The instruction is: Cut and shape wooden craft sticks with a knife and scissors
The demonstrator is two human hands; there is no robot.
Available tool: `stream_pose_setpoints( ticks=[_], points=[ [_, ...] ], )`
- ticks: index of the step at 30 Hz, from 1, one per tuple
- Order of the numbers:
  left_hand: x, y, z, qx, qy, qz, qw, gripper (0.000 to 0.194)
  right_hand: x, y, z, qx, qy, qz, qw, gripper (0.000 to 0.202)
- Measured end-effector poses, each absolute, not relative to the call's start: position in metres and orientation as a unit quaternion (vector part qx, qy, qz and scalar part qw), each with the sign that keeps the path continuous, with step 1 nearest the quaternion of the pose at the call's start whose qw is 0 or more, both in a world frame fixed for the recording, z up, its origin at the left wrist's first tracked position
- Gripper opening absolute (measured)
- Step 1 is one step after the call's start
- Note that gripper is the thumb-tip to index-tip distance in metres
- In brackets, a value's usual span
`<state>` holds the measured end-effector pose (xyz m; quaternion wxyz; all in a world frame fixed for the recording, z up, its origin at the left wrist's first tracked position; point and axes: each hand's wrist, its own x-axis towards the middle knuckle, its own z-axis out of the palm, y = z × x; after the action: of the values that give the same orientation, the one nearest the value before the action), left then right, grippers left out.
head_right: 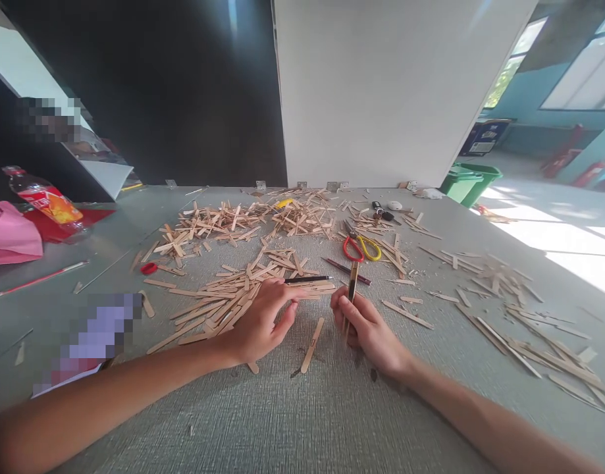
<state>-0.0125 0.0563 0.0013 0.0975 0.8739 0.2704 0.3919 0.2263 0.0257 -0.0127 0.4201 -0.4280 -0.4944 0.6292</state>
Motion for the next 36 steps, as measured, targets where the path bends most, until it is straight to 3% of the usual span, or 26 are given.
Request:
stream_pose_setpoints(
  ticks=[4, 9, 20, 28, 32, 36],
  points=[
    [-0.012, 0.057, 0.003, 0.867, 0.286, 0.390, 0.118, 0.028, 0.226, 0.027, -0.013, -0.405, -0.474, 0.652, 0.432, 0.041],
    [-0.013, 0.057, 0.003, 0.870, 0.291, 0.377, 0.128, 0.025, 0.230, 0.027, -0.015, -0.423, -0.529, 0.619, 0.397, 0.053],
    [-0.011, 0.057, 0.004, 0.872, 0.289, 0.369, 0.136, 0.022, 0.228, 0.027, -0.016, -0.428, -0.535, 0.601, 0.413, 0.069],
    [-0.011, 0.057, 0.008, 0.893, 0.262, 0.328, 0.164, 0.020, 0.225, 0.027, -0.013, -0.461, -0.546, 0.555, 0.426, 0.062],
    [-0.011, 0.060, 0.004, 0.919, 0.228, 0.269, 0.177, 0.032, 0.225, 0.025, -0.012, -0.441, -0.619, 0.513, 0.400, 0.059],
    [-0.010, 0.063, -0.003, 0.938, 0.219, 0.224, 0.150, 0.071, 0.223, 0.020, -0.013, -0.433, -0.679, 0.449, 0.388, 0.044]
  ],
)
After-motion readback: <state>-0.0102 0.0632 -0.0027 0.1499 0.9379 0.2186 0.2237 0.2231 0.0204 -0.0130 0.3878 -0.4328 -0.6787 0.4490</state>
